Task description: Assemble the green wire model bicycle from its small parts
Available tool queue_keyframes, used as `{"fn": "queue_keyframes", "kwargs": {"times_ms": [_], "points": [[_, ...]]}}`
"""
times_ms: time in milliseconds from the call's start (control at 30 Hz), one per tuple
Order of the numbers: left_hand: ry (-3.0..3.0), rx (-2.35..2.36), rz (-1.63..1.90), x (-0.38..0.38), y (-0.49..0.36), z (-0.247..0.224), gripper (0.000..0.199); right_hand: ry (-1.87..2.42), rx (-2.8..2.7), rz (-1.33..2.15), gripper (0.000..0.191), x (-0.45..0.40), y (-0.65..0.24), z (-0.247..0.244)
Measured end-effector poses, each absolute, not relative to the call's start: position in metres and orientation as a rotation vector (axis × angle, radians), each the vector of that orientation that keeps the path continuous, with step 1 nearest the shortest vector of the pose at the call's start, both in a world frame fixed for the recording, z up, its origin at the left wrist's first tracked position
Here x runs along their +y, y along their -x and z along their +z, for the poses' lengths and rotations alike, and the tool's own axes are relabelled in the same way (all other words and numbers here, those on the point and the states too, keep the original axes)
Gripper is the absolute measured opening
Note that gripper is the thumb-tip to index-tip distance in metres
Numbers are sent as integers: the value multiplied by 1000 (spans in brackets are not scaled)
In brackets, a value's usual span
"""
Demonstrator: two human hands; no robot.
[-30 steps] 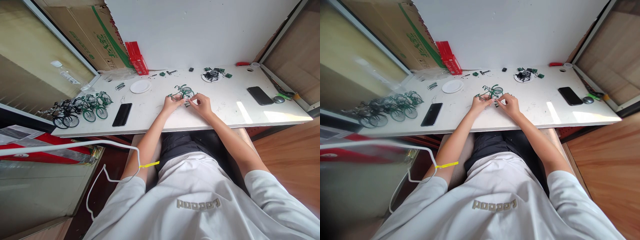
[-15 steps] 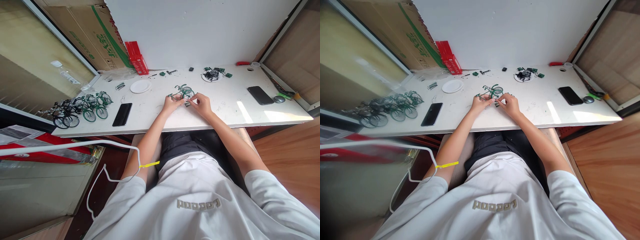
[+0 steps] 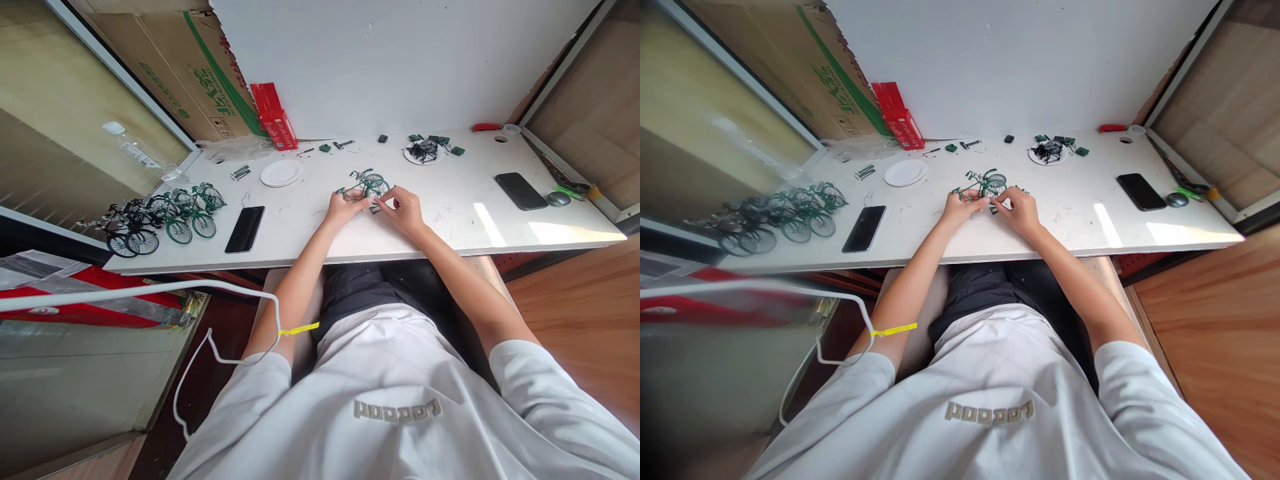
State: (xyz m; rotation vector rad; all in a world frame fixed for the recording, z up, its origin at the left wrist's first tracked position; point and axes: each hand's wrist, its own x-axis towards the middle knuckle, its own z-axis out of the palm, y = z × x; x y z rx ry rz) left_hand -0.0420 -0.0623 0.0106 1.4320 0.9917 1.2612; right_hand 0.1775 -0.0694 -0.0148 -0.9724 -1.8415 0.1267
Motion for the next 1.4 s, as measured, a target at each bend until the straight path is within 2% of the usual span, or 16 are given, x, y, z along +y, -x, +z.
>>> {"fn": "queue_keyframes", "kwargs": {"times_ms": [500, 1100, 1400], "points": [[-1387, 964, 1223, -57, 44, 4, 57, 988, -1846, 81, 49, -70, -178, -15], [-1376, 938, 1252, -58, 43, 7, 59, 958, -1801, 147, 62, -77, -174, -5], [-1381, 937, 1245, -59, 44, 7, 57, 1022, -1813, 174, 60, -76, -176, -7]]}}
